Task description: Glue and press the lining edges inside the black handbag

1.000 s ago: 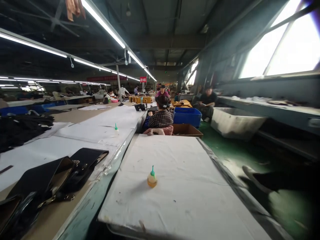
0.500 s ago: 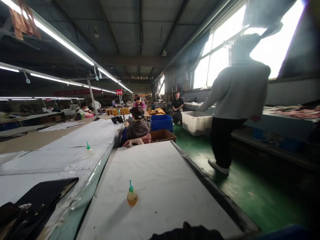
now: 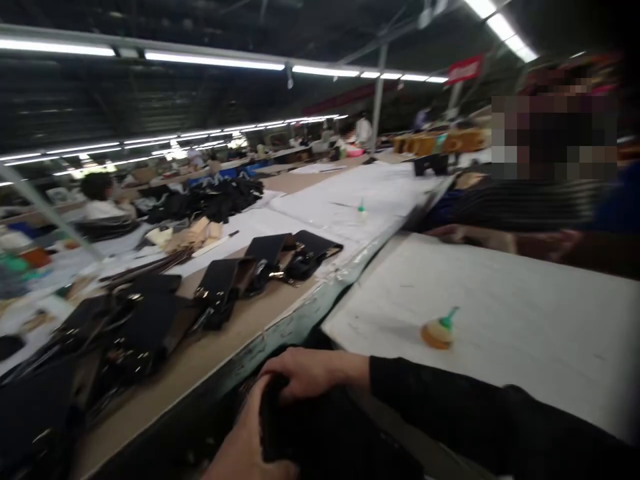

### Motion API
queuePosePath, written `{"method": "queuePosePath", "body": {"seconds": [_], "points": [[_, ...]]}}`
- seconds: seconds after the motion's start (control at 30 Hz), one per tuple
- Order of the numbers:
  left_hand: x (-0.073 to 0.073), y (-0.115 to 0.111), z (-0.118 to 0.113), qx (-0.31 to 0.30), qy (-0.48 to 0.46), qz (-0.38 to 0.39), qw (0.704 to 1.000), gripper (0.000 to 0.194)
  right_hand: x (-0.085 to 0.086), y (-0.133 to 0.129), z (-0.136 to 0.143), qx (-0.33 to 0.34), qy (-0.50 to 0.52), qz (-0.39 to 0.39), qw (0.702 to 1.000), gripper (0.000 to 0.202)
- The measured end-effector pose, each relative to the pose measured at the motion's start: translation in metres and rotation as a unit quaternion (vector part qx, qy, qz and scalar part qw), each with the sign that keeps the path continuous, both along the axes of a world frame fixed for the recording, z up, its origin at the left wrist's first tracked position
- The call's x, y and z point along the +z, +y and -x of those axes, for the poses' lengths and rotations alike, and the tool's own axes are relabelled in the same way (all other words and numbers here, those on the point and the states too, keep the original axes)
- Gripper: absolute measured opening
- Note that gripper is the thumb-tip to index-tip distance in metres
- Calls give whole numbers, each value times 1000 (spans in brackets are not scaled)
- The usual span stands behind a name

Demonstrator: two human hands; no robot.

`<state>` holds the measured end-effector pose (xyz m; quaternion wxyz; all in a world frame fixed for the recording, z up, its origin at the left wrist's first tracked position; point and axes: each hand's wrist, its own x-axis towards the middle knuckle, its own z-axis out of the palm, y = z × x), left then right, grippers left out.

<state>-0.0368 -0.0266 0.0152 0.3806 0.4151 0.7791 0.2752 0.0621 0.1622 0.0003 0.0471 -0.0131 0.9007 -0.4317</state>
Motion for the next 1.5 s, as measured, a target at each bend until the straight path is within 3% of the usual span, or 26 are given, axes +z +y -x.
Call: {"method": "queuePosePath", "body": {"seconds": [0.07,0.23,0.37,0.57,0.73,0.93,1.07,1.17,1.3,1.5], "points": [[-10,-16,8,32,-59,-17,998,92,-14,2,19,45,10,12,999,45],[-7,-48,25,67,-193,-66,977,54,-21,7,34,132,-5,97,986,36],[-3,-63,35,71,-208,-52,974,48,-22,6,50,163,-35,141,976,32],[-8,-64,43,85,-257,-51,961,30,-28,-3,68,169,-34,154,973,33],[-9,-65,44,92,-169,16,981,27,-30,-10,84,191,-19,141,971,24],[10,-75,32,70,-112,87,987,24,-41,-11,96,201,-9,134,970,22],[16,-86,14,52,37,170,983,28,-41,-10,92,198,-1,145,970,24],[8,-92,4,30,143,205,968,37,-40,-12,89,190,1,154,970,23],[-7,-99,1,8,206,185,961,42,-38,-10,80,155,-8,165,974,21],[-28,-106,4,-28,238,111,964,36,-29,14,15,-3,-18,206,978,36]]}}
